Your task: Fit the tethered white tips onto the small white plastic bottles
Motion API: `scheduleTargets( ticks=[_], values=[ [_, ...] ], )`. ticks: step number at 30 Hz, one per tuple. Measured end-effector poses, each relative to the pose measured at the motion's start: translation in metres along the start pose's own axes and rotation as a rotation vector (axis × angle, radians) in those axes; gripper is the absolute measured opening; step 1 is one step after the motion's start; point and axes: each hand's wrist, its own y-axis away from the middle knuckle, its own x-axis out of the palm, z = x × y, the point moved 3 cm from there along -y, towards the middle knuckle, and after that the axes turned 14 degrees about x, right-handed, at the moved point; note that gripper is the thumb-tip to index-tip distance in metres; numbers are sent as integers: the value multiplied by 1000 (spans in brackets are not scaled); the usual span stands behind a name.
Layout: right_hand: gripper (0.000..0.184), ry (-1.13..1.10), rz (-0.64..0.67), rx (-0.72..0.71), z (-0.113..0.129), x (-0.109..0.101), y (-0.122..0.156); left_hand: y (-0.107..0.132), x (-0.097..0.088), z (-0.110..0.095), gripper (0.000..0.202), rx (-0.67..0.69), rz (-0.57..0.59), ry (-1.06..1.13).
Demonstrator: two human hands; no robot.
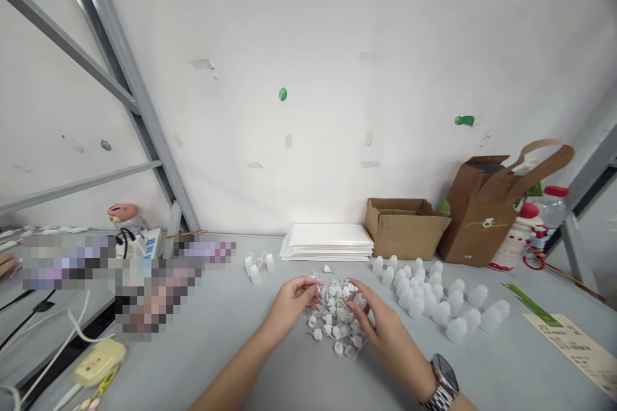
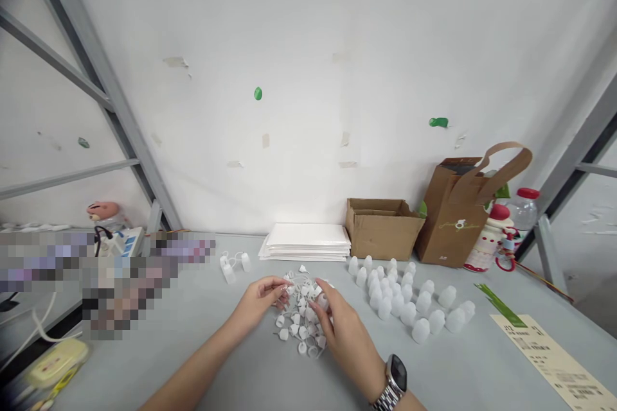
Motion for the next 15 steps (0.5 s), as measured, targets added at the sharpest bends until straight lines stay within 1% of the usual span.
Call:
scheduleTargets(
  ticks=[3,6,11,15],
  values=[
    [30,26,-50,-115,0,2,1,-1,-1,-1,30,6,-22,23],
    [27,70,-53,-173,-1,7,3,0,-1,-2,33,13,-41,28],
    [28,82,-62,-214,4,15,9,4,3,-3,31,11,-36,89],
    [34,61,-76,-184,8,17,10,6,4,0,29,14,-37,120]
  ],
)
